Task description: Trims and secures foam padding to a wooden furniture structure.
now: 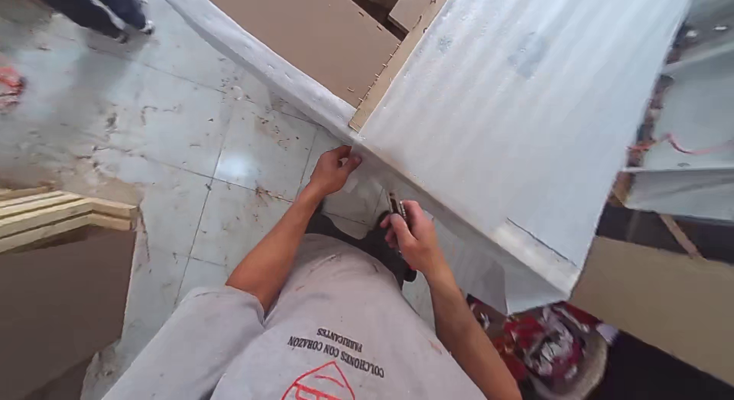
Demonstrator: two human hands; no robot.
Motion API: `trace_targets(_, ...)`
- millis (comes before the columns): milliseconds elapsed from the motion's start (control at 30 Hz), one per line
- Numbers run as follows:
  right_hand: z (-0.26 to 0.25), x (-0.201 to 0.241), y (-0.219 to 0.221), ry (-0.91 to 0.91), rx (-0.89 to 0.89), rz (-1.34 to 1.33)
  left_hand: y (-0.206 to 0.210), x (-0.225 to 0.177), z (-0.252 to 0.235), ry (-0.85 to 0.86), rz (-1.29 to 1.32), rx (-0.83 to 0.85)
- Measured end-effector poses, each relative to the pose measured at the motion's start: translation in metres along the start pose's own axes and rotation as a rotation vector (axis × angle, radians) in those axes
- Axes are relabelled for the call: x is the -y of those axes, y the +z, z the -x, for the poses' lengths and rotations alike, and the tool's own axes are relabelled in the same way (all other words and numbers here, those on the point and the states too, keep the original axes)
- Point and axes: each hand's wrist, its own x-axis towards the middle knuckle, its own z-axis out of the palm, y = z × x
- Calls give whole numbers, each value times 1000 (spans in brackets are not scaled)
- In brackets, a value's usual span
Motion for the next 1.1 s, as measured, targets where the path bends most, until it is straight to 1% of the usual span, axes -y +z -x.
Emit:
trace_targets(67, -7, 3, 30, 22, -121, 115, -6, 2, -7, 44, -16, 79)
trace_targets(133, -11, 3, 54, 57, -190, 135, -10, 9, -13, 123, -48, 110)
trace_targets(200, -12, 0, 73, 86, -243, 113, -16, 15, -20, 197, -85, 144)
trace_targets(300, -7, -8, 98, 141, -288, 76, -24, 16, -27, 241, -80, 196)
trace_targets(400, -2, -23, 116, 201, -330, 150, -22, 24, -37, 274, -51, 237)
trace_targets(500, -5, -25, 124, 204, -365, 293, -20, 36, -39, 301, 2, 269)
trace_targets(600, -16, -9, 118, 149, -433, 401, -18, 41, -38, 326, 22, 258)
trace_targets(700, -29, 6, 114, 142, -541, 434, -18, 37, -37, 318, -19, 233)
trace_targets(833, -54, 16, 127, 165, -647, 543, -25, 31, -45, 348, -133, 256)
trace_targets(967, -82, 12, 140, 237, -637, 646, -34, 29, -51, 418, -286, 302)
trace_targets(1100, -100, 5, 147, 175, -715, 712, -41, 30, -55, 429, -439, 331)
